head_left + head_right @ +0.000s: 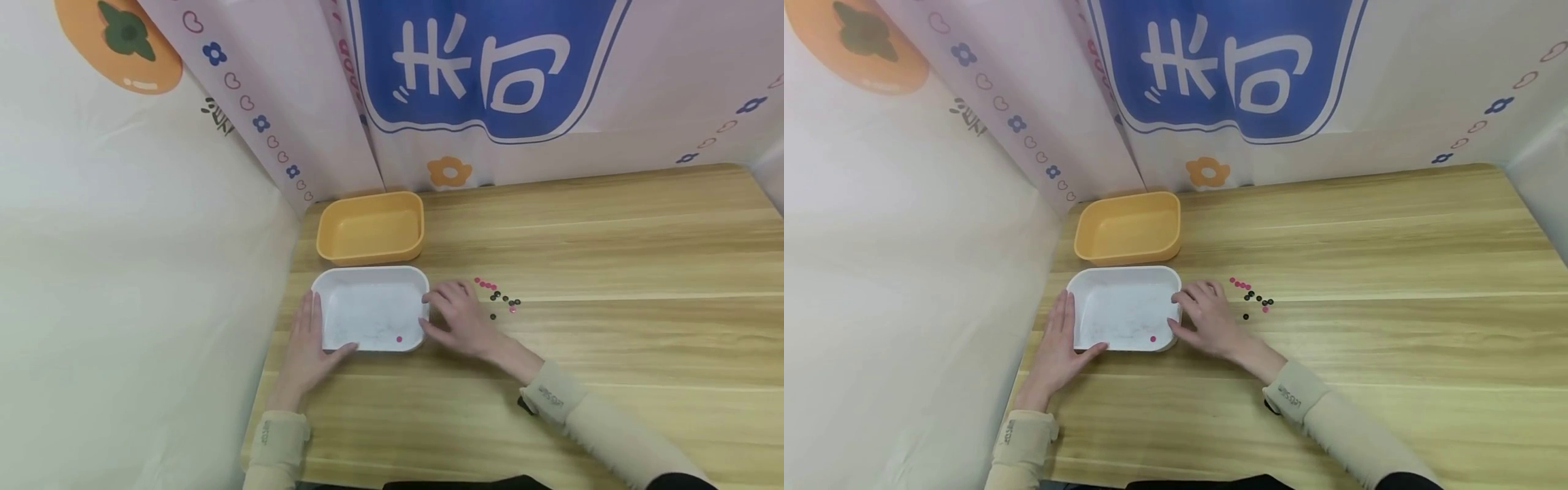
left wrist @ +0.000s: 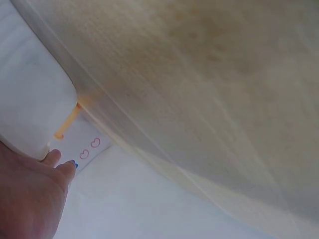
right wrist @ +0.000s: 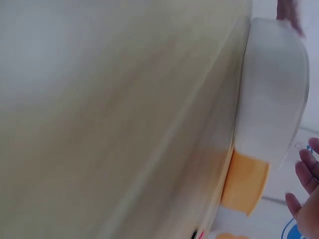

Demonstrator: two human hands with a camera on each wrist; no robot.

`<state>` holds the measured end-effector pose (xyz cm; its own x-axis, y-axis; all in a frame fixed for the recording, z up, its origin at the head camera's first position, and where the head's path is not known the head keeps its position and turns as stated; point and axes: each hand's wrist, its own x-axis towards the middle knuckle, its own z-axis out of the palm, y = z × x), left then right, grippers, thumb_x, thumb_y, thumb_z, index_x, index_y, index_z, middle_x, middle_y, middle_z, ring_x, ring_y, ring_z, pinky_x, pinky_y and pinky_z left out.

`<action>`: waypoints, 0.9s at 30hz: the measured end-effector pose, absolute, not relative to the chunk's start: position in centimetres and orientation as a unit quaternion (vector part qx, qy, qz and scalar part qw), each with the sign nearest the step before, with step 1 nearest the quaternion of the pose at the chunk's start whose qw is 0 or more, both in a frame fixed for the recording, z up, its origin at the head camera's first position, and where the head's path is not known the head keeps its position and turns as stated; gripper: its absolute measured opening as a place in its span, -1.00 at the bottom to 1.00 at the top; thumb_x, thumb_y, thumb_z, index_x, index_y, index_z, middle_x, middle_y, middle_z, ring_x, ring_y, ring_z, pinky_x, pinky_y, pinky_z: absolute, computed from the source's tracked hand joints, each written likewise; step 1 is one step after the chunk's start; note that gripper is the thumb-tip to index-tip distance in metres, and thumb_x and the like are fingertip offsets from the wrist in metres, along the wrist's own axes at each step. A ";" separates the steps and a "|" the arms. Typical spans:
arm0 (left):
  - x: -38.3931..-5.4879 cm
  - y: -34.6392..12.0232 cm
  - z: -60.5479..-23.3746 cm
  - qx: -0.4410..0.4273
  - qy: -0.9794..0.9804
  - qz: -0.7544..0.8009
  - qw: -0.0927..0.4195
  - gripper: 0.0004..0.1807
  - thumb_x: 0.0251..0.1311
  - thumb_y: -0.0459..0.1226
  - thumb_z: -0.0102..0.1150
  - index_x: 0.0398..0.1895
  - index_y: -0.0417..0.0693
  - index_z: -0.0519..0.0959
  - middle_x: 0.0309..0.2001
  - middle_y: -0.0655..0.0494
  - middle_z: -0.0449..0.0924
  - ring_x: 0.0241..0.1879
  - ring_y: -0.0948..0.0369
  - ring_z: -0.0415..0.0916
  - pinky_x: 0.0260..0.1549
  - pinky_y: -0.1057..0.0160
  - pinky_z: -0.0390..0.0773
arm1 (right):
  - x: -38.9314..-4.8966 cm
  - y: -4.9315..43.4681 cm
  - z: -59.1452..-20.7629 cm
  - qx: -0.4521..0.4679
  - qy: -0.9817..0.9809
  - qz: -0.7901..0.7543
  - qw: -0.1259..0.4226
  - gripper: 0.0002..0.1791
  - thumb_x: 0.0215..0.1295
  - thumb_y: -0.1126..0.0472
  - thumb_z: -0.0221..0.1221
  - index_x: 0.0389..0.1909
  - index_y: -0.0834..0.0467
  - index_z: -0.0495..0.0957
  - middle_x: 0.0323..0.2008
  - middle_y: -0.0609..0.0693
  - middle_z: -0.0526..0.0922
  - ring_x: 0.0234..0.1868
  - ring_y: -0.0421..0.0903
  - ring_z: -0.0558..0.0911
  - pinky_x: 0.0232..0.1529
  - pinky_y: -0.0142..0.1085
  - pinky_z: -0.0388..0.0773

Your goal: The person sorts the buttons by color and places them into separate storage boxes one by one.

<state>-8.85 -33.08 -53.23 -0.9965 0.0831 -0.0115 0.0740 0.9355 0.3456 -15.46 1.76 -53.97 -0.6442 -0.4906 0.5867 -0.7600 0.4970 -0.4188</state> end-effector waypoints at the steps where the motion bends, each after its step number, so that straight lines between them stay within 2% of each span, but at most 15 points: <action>1: -8.8 -33.1 -53.2 0.040 0.984 0.175 0.012 0.50 0.22 0.31 0.44 0.82 -0.13 -0.39 0.84 -0.24 -0.37 0.83 -0.21 -0.34 0.80 -0.29 -0.12 | -15.6 2.2 -54.0 0.374 -0.846 0.323 0.202 -0.62 0.27 0.10 0.50 0.00 0.21 0.68 -0.02 0.13 0.76 0.08 0.14 0.71 0.24 0.20 0.64; 6: -8.9 -33.1 -53.2 0.040 0.983 0.176 0.009 0.50 0.22 0.31 0.45 0.82 -0.13 -0.39 0.84 -0.24 -0.37 0.83 -0.22 -0.33 0.80 -0.29 -0.12 | -16.8 4.0 -54.1 0.367 -0.864 0.284 0.197 -0.60 0.34 0.10 0.47 0.06 0.24 0.67 -0.01 0.15 0.78 0.08 0.16 0.73 0.27 0.21 0.66; 13: -9.0 -33.3 -53.3 0.040 0.984 0.174 0.013 0.50 0.23 0.32 0.44 0.82 -0.13 -0.40 0.84 -0.22 -0.40 0.83 -0.20 -0.36 0.81 -0.28 -0.14 | -18.3 6.3 -54.5 0.355 -0.887 0.249 0.161 -0.54 0.34 0.07 0.49 0.11 0.25 0.64 0.03 0.18 0.77 0.12 0.19 0.73 0.28 0.24 0.65; 20: -9.1 -33.3 -53.3 0.042 0.985 0.170 0.013 0.50 0.23 0.36 0.41 0.82 -0.10 -0.41 0.84 -0.21 -0.40 0.83 -0.21 -0.34 0.80 -0.28 -0.13 | -19.8 8.1 -55.0 0.320 -0.920 0.204 0.097 -0.42 0.44 -0.06 0.43 0.24 0.26 0.60 0.12 0.24 0.76 0.19 0.25 0.73 0.30 0.24 0.64; 27: -9.0 -33.3 -53.2 0.042 0.985 0.169 0.011 0.50 0.23 0.33 0.44 0.82 -0.14 -0.38 0.84 -0.24 -0.37 0.82 -0.24 -0.30 0.80 -0.29 -0.11 | -21.0 9.4 -55.1 0.289 -0.929 0.229 0.030 -0.43 0.46 0.00 0.43 0.29 0.28 0.58 0.08 0.22 0.76 0.23 0.26 0.71 0.33 0.30 0.60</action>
<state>-8.99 -33.26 -53.21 -0.9962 0.0863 -0.0067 0.0792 0.9396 0.3331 -21.04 9.36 -55.10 -0.8312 -0.5227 0.1892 -0.5507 0.7279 -0.4086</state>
